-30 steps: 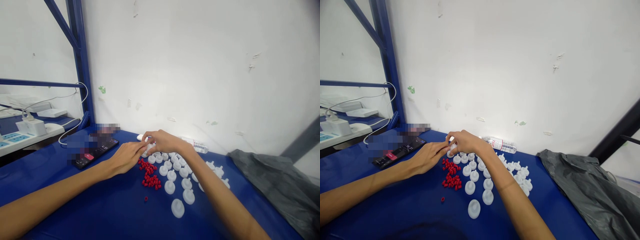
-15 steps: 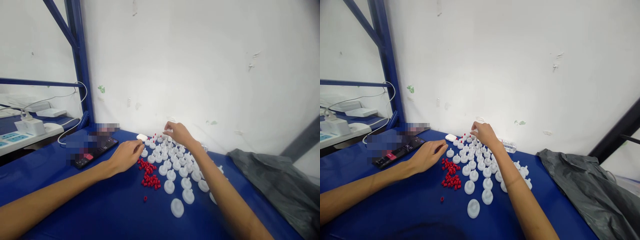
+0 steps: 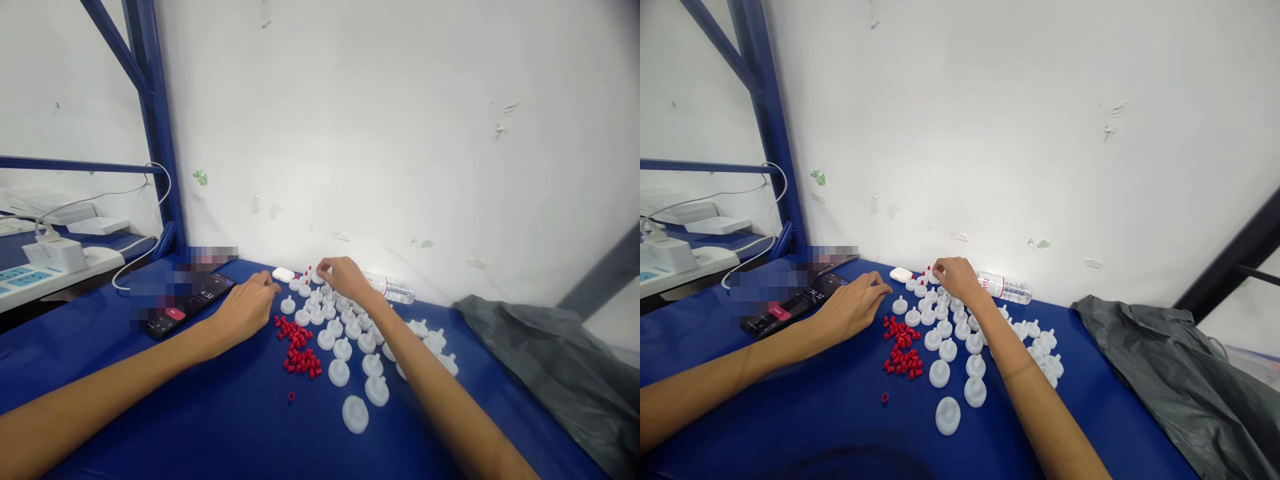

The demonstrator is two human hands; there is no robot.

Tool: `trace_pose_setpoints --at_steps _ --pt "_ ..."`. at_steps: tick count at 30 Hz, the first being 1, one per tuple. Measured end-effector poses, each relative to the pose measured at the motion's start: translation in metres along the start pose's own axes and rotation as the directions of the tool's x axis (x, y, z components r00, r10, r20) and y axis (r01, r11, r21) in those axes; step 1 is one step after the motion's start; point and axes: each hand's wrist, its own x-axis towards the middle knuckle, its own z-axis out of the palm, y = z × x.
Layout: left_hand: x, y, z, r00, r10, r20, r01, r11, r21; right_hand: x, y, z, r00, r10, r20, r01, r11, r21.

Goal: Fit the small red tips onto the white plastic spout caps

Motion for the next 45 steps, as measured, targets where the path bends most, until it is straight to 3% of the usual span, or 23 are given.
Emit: trace_pose_setpoints --at_steps 14,20,28,32,39,45 --pt "-0.002 0.006 -0.007 0.998 -0.048 0.039 0.048 0.999 0.01 0.002 0.008 0.015 0.992 -0.056 0.116 0.055 0.998 0.005" --pt "-0.002 0.008 -0.007 0.994 -0.057 0.09 0.058 0.998 -0.006 -0.001 0.009 0.007 0.997 -0.028 0.068 0.036 0.991 -0.127" --pt "-0.004 0.009 -0.002 0.987 -0.037 0.158 0.044 0.998 -0.041 -0.004 0.01 0.017 0.983 -0.038 0.18 0.075 0.976 -0.203" --pt "-0.005 0.009 -0.001 0.987 -0.028 0.156 0.039 0.997 -0.069 -0.004 0.007 0.012 0.988 -0.053 0.143 0.077 0.982 -0.171" --pt "-0.004 0.01 -0.005 0.996 -0.03 0.079 0.037 0.995 -0.097 -0.003 -0.001 -0.003 0.999 -0.024 -0.048 0.02 0.997 -0.071" --pt "0.0 0.008 -0.012 0.996 -0.075 -0.037 0.069 0.988 -0.141 0.001 -0.014 -0.006 0.99 -0.133 -0.046 0.138 0.984 0.114"
